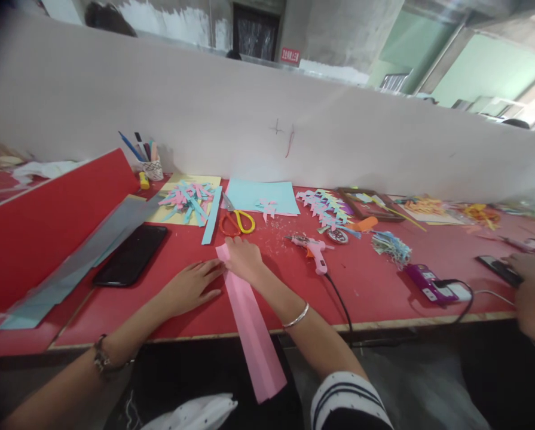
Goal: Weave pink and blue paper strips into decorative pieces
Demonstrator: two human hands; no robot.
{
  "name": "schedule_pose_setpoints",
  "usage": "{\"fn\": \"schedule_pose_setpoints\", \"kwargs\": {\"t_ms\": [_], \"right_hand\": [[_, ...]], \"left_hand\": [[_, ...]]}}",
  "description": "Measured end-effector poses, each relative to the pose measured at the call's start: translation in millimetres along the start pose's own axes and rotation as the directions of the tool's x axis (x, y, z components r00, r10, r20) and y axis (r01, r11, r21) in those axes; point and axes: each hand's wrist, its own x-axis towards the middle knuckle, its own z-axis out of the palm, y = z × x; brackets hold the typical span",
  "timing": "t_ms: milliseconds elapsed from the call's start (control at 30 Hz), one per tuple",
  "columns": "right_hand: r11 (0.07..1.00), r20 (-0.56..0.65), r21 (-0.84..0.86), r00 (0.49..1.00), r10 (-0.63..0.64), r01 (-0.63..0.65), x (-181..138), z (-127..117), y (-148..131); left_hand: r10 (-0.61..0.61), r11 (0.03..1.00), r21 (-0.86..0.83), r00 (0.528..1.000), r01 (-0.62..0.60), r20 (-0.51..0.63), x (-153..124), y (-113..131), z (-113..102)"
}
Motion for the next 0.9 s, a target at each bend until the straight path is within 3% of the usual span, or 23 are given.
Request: {"fn": "schedule_pose_setpoints", "kwargs": {"t_ms": [100, 167, 367, 600, 900], "right_hand": [[0.989, 0.037, 0.044, 0.989, -0.141, 0.139, 1, 0, 5], [0.986, 0.055, 0.064, 0.986, -0.158, 0.154, 3, 1, 8], [0.984, 0.033, 0.173, 0.999, 0.026, -0.031, 9, 4, 15], [0.909, 0.003, 0.368, 0.979, 0.206, -0.193, 15, 8, 34], [0.775, 0.015, 0.549, 0.931, 0.365, -0.313, 37, 14, 48]], "left_hand": [[-0.005, 1.0, -0.02, 1.0, 0.006, 0.005, -3, 0, -1], [-0.016, 1.0, -0.02, 1.0, 0.017, 0.017, -3, 0, -2], [-0.022, 1.0, -0.022, 0.999, 0.023, 0.023, -3, 1, -4], [-0.044, 0.999, -0.024, 0.999, 0.045, 0.019, 8, 4, -11], [-0.233, 0.97, 0.065, 0.972, 0.232, 0.005, 50, 6, -8]]}}
